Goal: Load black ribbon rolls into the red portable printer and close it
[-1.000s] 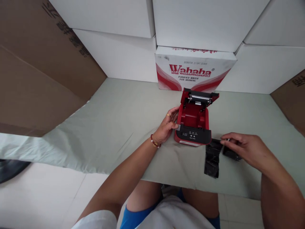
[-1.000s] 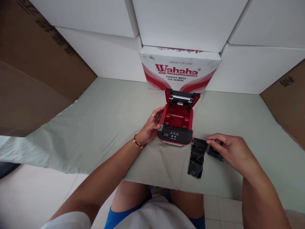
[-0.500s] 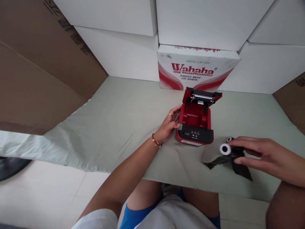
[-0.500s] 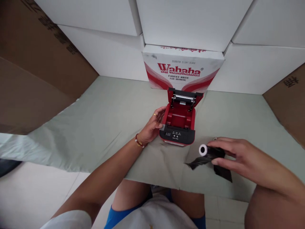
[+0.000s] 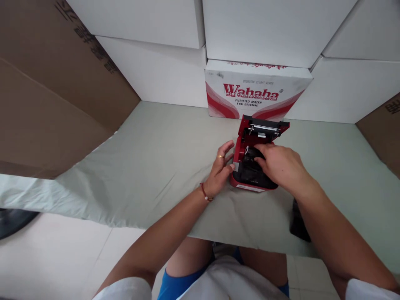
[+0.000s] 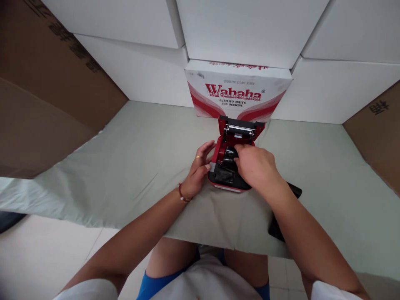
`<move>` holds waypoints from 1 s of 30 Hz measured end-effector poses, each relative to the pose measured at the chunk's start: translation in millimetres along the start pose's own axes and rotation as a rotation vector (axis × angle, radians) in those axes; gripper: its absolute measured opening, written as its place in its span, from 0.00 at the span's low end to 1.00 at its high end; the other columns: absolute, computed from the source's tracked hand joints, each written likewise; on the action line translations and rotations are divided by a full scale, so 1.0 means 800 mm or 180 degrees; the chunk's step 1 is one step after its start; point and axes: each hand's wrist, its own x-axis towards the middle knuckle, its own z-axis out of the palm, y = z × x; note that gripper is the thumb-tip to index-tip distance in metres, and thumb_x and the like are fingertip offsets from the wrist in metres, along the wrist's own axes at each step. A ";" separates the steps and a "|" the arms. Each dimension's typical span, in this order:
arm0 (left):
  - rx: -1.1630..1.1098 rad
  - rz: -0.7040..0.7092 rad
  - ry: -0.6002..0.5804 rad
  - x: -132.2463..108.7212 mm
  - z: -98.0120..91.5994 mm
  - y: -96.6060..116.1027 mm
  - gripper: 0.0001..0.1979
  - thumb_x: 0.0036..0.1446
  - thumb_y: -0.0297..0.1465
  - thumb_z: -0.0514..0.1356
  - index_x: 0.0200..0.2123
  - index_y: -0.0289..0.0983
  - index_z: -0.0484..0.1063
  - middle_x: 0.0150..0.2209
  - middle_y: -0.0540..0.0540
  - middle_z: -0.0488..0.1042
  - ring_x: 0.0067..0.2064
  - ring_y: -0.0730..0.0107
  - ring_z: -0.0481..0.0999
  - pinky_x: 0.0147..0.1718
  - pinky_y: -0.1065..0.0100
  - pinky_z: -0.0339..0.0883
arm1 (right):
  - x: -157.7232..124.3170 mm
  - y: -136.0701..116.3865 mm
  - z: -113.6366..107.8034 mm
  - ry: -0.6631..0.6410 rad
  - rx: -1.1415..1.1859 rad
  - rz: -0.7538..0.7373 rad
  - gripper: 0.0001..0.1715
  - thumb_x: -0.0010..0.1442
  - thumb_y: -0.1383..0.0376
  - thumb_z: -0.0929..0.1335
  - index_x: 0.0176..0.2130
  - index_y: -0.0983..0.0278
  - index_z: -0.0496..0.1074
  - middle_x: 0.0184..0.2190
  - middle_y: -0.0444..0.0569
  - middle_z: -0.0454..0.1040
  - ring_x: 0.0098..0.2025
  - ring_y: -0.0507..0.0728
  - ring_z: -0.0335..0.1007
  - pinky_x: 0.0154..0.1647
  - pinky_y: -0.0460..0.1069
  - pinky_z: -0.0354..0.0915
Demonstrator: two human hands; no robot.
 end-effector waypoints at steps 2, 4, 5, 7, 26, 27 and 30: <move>0.0781 0.0520 0.0206 -0.012 0.003 0.013 0.31 0.72 0.44 0.58 0.74 0.50 0.61 0.78 0.39 0.58 0.79 0.45 0.57 0.74 0.39 0.60 | 0.004 -0.004 -0.004 -0.0028 -0.0199 0.0045 0.20 0.71 0.64 0.67 0.58 0.58 0.81 0.52 0.58 0.86 0.46 0.68 0.84 0.36 0.55 0.67; 0.1551 0.1205 0.0306 -0.021 0.007 0.025 0.30 0.71 0.40 0.58 0.74 0.50 0.62 0.74 0.38 0.64 0.75 0.45 0.64 0.74 0.38 0.60 | 0.009 -0.007 -0.007 -0.0048 -0.0276 0.0043 0.20 0.71 0.65 0.67 0.58 0.59 0.80 0.53 0.59 0.86 0.47 0.68 0.85 0.36 0.55 0.67; 0.1867 0.1497 0.0285 -0.025 0.010 0.029 0.31 0.70 0.39 0.59 0.74 0.50 0.64 0.71 0.38 0.68 0.74 0.44 0.67 0.73 0.37 0.60 | 0.012 -0.008 -0.007 -0.0057 -0.0276 0.0028 0.20 0.71 0.66 0.67 0.57 0.60 0.81 0.53 0.60 0.86 0.47 0.69 0.85 0.36 0.55 0.67; 0.2337 0.1890 0.0142 -0.031 0.015 0.033 0.30 0.68 0.38 0.59 0.72 0.51 0.67 0.66 0.40 0.74 0.72 0.44 0.70 0.74 0.37 0.59 | 0.017 -0.010 -0.006 -0.0045 -0.0230 -0.0032 0.19 0.70 0.67 0.66 0.56 0.61 0.81 0.53 0.61 0.86 0.48 0.70 0.85 0.36 0.56 0.68; 0.2961 0.2323 0.0071 -0.040 0.039 0.028 0.30 0.63 0.32 0.63 0.68 0.52 0.72 0.48 0.46 0.83 0.55 0.54 0.81 0.67 0.47 0.66 | -0.014 0.069 0.007 0.2661 0.2944 0.0516 0.25 0.74 0.48 0.68 0.58 0.60 0.82 0.56 0.59 0.85 0.43 0.61 0.80 0.44 0.55 0.74; 0.2999 0.2350 0.0080 -0.040 0.039 0.028 0.29 0.63 0.32 0.63 0.68 0.52 0.73 0.47 0.47 0.83 0.55 0.55 0.81 0.66 0.48 0.68 | -0.007 0.072 0.012 0.2605 0.2992 0.0404 0.27 0.75 0.48 0.68 0.62 0.60 0.79 0.61 0.59 0.82 0.50 0.63 0.81 0.50 0.57 0.76; 0.3075 0.2582 0.0159 -0.040 0.041 0.031 0.28 0.65 0.32 0.63 0.68 0.48 0.74 0.46 0.46 0.84 0.55 0.57 0.80 0.66 0.51 0.68 | 0.005 0.074 0.026 0.2234 0.3054 0.0033 0.30 0.76 0.46 0.65 0.69 0.55 0.74 0.68 0.55 0.78 0.65 0.66 0.77 0.63 0.62 0.74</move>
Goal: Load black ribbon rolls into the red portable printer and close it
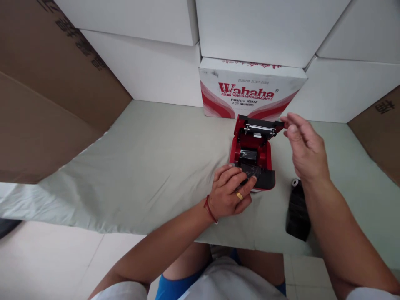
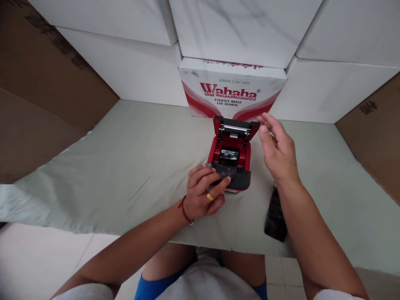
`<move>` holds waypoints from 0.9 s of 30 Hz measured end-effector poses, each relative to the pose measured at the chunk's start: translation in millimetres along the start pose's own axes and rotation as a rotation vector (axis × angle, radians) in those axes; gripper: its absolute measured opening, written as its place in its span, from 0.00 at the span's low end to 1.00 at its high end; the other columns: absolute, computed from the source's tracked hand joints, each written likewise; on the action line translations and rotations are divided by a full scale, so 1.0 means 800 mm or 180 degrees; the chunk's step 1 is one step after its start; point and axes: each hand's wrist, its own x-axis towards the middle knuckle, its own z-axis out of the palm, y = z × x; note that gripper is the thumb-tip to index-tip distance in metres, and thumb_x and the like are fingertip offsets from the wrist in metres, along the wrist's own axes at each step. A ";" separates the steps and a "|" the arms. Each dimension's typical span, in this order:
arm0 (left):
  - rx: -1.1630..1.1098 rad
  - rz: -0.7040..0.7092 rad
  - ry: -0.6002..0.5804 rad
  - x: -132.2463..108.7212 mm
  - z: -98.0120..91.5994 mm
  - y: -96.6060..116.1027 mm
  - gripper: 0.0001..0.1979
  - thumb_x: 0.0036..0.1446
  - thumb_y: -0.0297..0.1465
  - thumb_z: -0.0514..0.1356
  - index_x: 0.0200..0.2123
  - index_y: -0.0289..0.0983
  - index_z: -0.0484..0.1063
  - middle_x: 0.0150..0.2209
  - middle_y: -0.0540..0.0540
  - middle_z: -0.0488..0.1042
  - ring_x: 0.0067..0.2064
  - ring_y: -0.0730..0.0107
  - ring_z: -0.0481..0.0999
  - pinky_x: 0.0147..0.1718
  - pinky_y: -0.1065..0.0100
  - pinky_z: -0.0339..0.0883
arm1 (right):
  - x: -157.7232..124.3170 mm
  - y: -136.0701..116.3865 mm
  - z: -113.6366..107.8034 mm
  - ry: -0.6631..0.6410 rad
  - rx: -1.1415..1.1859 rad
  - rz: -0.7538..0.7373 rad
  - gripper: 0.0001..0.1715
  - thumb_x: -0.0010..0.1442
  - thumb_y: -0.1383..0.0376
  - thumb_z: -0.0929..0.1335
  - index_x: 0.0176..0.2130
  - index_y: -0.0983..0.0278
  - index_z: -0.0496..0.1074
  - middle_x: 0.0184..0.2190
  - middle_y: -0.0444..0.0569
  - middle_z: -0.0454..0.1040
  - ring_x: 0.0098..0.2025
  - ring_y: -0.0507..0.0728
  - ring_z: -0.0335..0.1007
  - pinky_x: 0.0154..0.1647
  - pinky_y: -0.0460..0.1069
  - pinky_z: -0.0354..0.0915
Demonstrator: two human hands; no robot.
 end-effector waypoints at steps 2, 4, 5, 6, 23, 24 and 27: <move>-0.0022 0.0108 0.0046 0.003 0.000 0.003 0.29 0.65 0.32 0.63 0.68 0.45 0.73 0.46 0.46 0.84 0.55 0.57 0.79 0.68 0.52 0.66 | -0.005 0.001 0.004 -0.0120 -0.0102 -0.0012 0.31 0.77 0.45 0.63 0.69 0.54 0.74 0.68 0.54 0.78 0.66 0.65 0.77 0.66 0.64 0.73; -0.0024 0.0172 0.0023 0.005 -0.001 0.006 0.28 0.65 0.33 0.63 0.68 0.45 0.73 0.46 0.46 0.84 0.56 0.57 0.79 0.68 0.53 0.65 | -0.012 -0.002 0.003 -0.0139 -0.0231 0.0037 0.30 0.78 0.44 0.62 0.67 0.53 0.76 0.66 0.53 0.79 0.65 0.65 0.78 0.67 0.65 0.72; 0.0000 0.0190 0.0002 0.006 -0.001 0.008 0.26 0.66 0.33 0.62 0.67 0.46 0.74 0.47 0.47 0.84 0.56 0.58 0.79 0.69 0.54 0.64 | -0.015 -0.004 0.002 -0.0128 -0.0247 0.0015 0.30 0.78 0.45 0.62 0.66 0.53 0.78 0.65 0.53 0.81 0.64 0.65 0.78 0.67 0.65 0.72; 0.0041 0.0203 -0.0012 0.006 -0.002 0.009 0.25 0.66 0.33 0.62 0.65 0.45 0.75 0.46 0.47 0.83 0.56 0.58 0.79 0.69 0.54 0.64 | -0.018 -0.006 0.000 -0.0122 -0.0239 -0.0058 0.28 0.78 0.45 0.63 0.64 0.53 0.79 0.63 0.52 0.82 0.64 0.65 0.78 0.68 0.66 0.72; 0.0286 0.0291 -0.0346 0.015 -0.011 0.027 0.13 0.70 0.28 0.62 0.55 0.34 0.79 0.47 0.43 0.89 0.53 0.62 0.85 0.59 0.57 0.63 | -0.073 -0.003 -0.008 -0.0371 -0.0417 -0.1099 0.21 0.77 0.64 0.68 0.65 0.57 0.79 0.64 0.54 0.82 0.69 0.62 0.76 0.75 0.65 0.68; 0.0281 0.0290 -0.0339 0.016 -0.011 0.027 0.13 0.70 0.28 0.62 0.55 0.34 0.79 0.47 0.43 0.89 0.52 0.61 0.85 0.58 0.57 0.63 | -0.077 -0.002 -0.008 -0.0385 -0.0450 -0.1133 0.21 0.76 0.65 0.68 0.65 0.57 0.79 0.64 0.54 0.82 0.70 0.63 0.76 0.74 0.64 0.69; 0.0321 0.0276 -0.0318 0.018 -0.011 0.029 0.12 0.70 0.27 0.61 0.53 0.35 0.80 0.46 0.45 0.89 0.51 0.63 0.85 0.56 0.57 0.62 | -0.091 0.002 -0.011 -0.0509 -0.0582 -0.1262 0.21 0.76 0.67 0.68 0.64 0.59 0.79 0.63 0.55 0.83 0.69 0.63 0.77 0.73 0.64 0.70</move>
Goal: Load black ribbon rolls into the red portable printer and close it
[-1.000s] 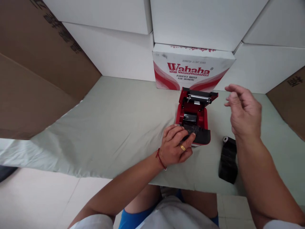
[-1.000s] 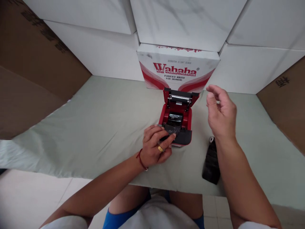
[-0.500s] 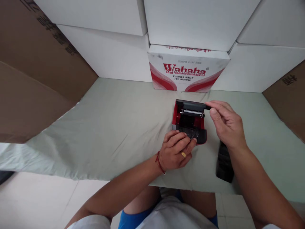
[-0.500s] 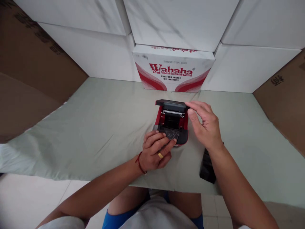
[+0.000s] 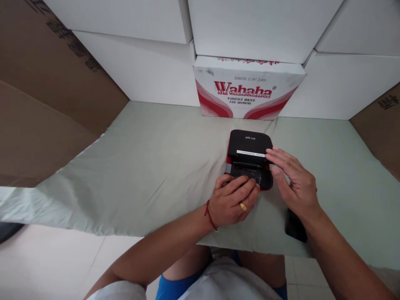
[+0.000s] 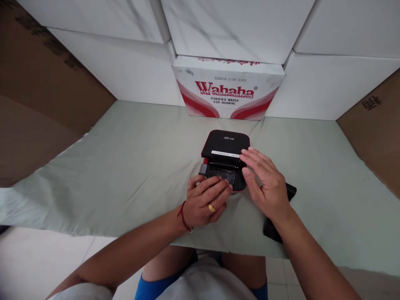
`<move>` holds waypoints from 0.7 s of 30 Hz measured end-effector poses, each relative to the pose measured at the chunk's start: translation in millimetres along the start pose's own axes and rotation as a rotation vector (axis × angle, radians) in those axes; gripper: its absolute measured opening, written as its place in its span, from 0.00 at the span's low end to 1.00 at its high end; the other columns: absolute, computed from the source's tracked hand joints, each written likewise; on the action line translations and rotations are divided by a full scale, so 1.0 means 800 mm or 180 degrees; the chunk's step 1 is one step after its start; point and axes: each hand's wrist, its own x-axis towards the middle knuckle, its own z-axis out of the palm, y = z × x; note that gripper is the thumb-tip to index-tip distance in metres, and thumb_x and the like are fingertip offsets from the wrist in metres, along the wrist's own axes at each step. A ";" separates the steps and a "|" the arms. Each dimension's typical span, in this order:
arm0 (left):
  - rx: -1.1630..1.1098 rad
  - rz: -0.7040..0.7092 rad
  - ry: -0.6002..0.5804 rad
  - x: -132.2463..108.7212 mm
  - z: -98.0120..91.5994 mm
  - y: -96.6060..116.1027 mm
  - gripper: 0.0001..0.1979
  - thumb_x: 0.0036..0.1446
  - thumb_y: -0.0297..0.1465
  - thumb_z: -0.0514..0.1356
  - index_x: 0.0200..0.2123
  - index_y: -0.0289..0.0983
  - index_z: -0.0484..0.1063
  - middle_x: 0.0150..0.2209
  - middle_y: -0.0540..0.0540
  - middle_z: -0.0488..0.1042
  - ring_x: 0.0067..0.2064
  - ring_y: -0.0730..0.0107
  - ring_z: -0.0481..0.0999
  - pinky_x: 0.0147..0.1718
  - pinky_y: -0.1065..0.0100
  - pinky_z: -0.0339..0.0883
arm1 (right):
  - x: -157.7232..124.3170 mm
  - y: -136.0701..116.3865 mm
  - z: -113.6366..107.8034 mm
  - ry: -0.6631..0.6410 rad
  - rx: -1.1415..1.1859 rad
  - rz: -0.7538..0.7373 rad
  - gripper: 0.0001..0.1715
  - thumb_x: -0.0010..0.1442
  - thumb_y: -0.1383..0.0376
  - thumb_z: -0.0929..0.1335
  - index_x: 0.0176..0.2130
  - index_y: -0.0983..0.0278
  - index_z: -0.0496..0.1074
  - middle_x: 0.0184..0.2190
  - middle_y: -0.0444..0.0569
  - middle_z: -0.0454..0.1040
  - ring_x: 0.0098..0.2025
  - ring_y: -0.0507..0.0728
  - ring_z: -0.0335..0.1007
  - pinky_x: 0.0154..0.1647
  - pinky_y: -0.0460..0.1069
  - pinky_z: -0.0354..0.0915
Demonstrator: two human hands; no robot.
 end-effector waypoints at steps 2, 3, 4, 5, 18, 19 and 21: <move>0.0042 -0.0027 0.0029 0.002 0.000 0.000 0.11 0.71 0.28 0.60 0.53 0.37 0.80 0.45 0.46 0.89 0.50 0.64 0.85 0.56 0.58 0.63 | -0.008 -0.001 0.000 -0.0129 -0.0130 -0.0119 0.20 0.76 0.68 0.68 0.62 0.61 0.79 0.63 0.57 0.83 0.69 0.63 0.77 0.74 0.63 0.69; 0.0054 -0.0036 0.0050 0.002 0.000 0.000 0.11 0.71 0.28 0.60 0.52 0.37 0.80 0.45 0.47 0.90 0.50 0.65 0.85 0.56 0.58 0.63 | -0.012 -0.002 0.000 -0.0180 -0.0216 -0.0172 0.19 0.76 0.68 0.68 0.62 0.63 0.79 0.63 0.58 0.83 0.69 0.63 0.77 0.75 0.63 0.68; 0.0057 -0.0042 0.0068 0.002 0.001 0.000 0.11 0.71 0.28 0.60 0.52 0.37 0.80 0.44 0.47 0.90 0.49 0.65 0.85 0.55 0.58 0.63 | -0.014 -0.003 0.000 -0.0211 -0.0312 -0.0220 0.19 0.76 0.69 0.68 0.62 0.64 0.80 0.63 0.58 0.83 0.69 0.62 0.77 0.75 0.63 0.68; 0.0053 -0.0047 0.0079 0.002 0.001 0.000 0.11 0.70 0.28 0.60 0.52 0.37 0.79 0.44 0.48 0.90 0.49 0.65 0.84 0.55 0.57 0.64 | -0.015 -0.003 0.001 -0.0223 -0.0407 -0.0266 0.19 0.75 0.70 0.68 0.61 0.65 0.80 0.62 0.59 0.83 0.69 0.63 0.78 0.76 0.62 0.67; 0.0092 -0.0002 0.0191 0.002 0.008 -0.004 0.10 0.68 0.27 0.60 0.50 0.39 0.78 0.40 0.49 0.89 0.46 0.66 0.84 0.53 0.58 0.66 | -0.022 0.004 0.021 0.0180 -0.0410 -0.0424 0.21 0.72 0.74 0.68 0.60 0.65 0.79 0.58 0.59 0.86 0.66 0.63 0.80 0.68 0.60 0.75; 0.0052 0.0001 0.0205 0.002 0.008 -0.005 0.10 0.68 0.27 0.60 0.50 0.39 0.78 0.40 0.48 0.89 0.46 0.66 0.84 0.53 0.58 0.67 | -0.024 0.006 0.024 0.0231 -0.0376 -0.0404 0.21 0.73 0.73 0.67 0.61 0.64 0.78 0.58 0.58 0.86 0.66 0.63 0.80 0.69 0.61 0.74; -0.0050 -0.0007 0.0194 0.002 0.008 -0.008 0.12 0.68 0.27 0.59 0.51 0.39 0.78 0.41 0.48 0.88 0.47 0.65 0.83 0.52 0.58 0.67 | -0.029 0.007 0.027 0.0259 -0.0351 -0.0387 0.23 0.74 0.70 0.67 0.65 0.60 0.76 0.60 0.57 0.85 0.66 0.64 0.79 0.72 0.66 0.69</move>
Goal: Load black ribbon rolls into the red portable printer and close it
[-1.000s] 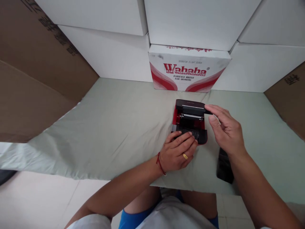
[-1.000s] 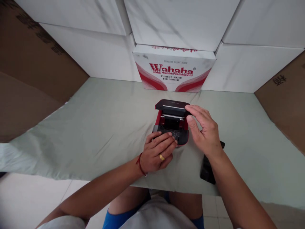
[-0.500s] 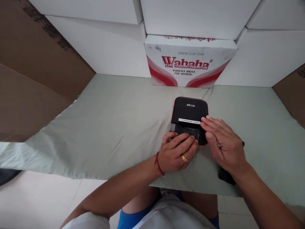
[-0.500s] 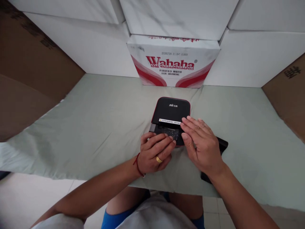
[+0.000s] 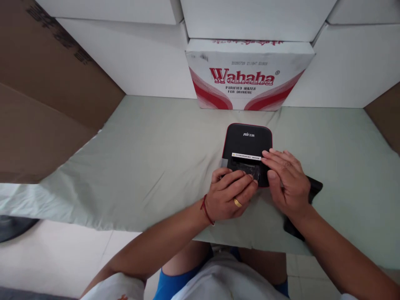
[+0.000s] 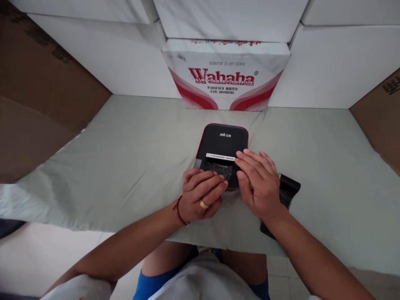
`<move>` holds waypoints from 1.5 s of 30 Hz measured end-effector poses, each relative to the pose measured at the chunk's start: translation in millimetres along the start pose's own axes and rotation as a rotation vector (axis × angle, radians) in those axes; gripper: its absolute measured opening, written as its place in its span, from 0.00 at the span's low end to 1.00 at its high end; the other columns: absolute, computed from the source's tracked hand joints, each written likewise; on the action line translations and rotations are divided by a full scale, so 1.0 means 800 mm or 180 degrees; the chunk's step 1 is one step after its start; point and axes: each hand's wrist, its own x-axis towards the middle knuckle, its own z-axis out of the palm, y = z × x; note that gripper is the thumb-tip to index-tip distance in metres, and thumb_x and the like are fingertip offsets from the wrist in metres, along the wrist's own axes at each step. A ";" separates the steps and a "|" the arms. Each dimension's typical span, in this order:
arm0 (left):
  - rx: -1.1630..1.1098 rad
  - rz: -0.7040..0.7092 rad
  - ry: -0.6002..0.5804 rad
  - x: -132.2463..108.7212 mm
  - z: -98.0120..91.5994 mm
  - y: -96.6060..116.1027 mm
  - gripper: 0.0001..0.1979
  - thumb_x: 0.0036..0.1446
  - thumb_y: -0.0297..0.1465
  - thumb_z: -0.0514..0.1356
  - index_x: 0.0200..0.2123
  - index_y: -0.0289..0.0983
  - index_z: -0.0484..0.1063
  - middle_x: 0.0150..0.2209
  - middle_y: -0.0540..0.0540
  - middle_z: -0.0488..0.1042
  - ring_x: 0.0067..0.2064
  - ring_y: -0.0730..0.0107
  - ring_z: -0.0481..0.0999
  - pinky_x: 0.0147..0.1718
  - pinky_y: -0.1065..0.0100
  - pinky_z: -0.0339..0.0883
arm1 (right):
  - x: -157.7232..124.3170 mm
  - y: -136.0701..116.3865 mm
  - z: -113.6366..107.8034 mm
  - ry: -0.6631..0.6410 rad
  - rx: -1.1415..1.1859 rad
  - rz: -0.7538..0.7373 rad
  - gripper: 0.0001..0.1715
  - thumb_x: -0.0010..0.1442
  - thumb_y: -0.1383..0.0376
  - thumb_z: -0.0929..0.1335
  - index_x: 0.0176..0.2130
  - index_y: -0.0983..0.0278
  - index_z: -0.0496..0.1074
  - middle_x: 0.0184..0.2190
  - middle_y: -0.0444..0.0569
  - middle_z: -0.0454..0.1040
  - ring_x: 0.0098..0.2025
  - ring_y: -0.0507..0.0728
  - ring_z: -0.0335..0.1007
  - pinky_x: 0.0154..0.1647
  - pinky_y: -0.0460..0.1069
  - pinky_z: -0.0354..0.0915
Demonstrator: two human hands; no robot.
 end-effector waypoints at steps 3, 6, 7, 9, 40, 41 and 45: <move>-0.0209 -0.0027 -0.0053 -0.001 -0.002 -0.003 0.14 0.66 0.27 0.59 0.54 0.38 0.77 0.42 0.46 0.87 0.49 0.63 0.83 0.54 0.57 0.68 | -0.009 -0.004 -0.002 -0.0137 0.0009 -0.0138 0.26 0.76 0.64 0.66 0.69 0.58 0.73 0.66 0.58 0.80 0.69 0.67 0.76 0.77 0.74 0.59; -0.0540 -0.0177 0.0074 -0.004 -0.006 -0.007 0.18 0.67 0.29 0.59 0.58 0.38 0.75 0.45 0.44 0.85 0.52 0.61 0.81 0.55 0.57 0.71 | -0.016 -0.009 -0.007 -0.0137 0.0000 -0.0347 0.23 0.77 0.59 0.65 0.66 0.53 0.77 0.66 0.54 0.80 0.69 0.68 0.73 0.78 0.76 0.57; -0.0672 -0.0316 0.0177 -0.006 -0.007 -0.010 0.19 0.68 0.30 0.59 0.60 0.40 0.74 0.46 0.44 0.84 0.52 0.61 0.81 0.55 0.57 0.72 | -0.017 -0.010 -0.008 -0.0101 0.0005 -0.0375 0.22 0.76 0.58 0.66 0.65 0.51 0.78 0.63 0.53 0.82 0.68 0.68 0.73 0.78 0.75 0.58; -0.0928 -0.0836 0.0382 -0.011 -0.009 -0.023 0.21 0.71 0.35 0.58 0.64 0.43 0.71 0.51 0.42 0.81 0.56 0.58 0.79 0.57 0.54 0.74 | -0.018 -0.011 -0.009 -0.0029 0.0047 -0.0371 0.22 0.75 0.59 0.67 0.63 0.49 0.79 0.58 0.50 0.84 0.65 0.67 0.73 0.75 0.73 0.63; -0.4286 -0.2953 -0.0176 -0.023 0.042 -0.102 0.51 0.53 0.49 0.73 0.76 0.56 0.55 0.82 0.47 0.54 0.83 0.47 0.52 0.80 0.43 0.50 | -0.004 -0.024 -0.017 0.0153 -0.0018 -0.0352 0.22 0.69 0.64 0.73 0.60 0.48 0.83 0.43 0.46 0.86 0.47 0.62 0.74 0.50 0.59 0.71; -0.4282 -0.2951 -0.0137 -0.023 0.043 -0.102 0.50 0.53 0.48 0.74 0.75 0.55 0.58 0.81 0.46 0.56 0.83 0.48 0.53 0.81 0.43 0.49 | 0.004 -0.025 -0.021 0.0048 0.0103 -0.0302 0.17 0.70 0.64 0.72 0.54 0.49 0.85 0.43 0.46 0.86 0.46 0.62 0.75 0.50 0.59 0.71; -0.4457 -0.2986 -0.0002 -0.024 0.047 -0.104 0.45 0.50 0.46 0.76 0.70 0.52 0.65 0.79 0.45 0.62 0.81 0.49 0.58 0.79 0.46 0.51 | 0.049 -0.022 -0.039 -0.0241 0.0500 0.0634 0.20 0.77 0.61 0.66 0.36 0.55 0.83 0.35 0.46 0.86 0.38 0.58 0.81 0.43 0.56 0.72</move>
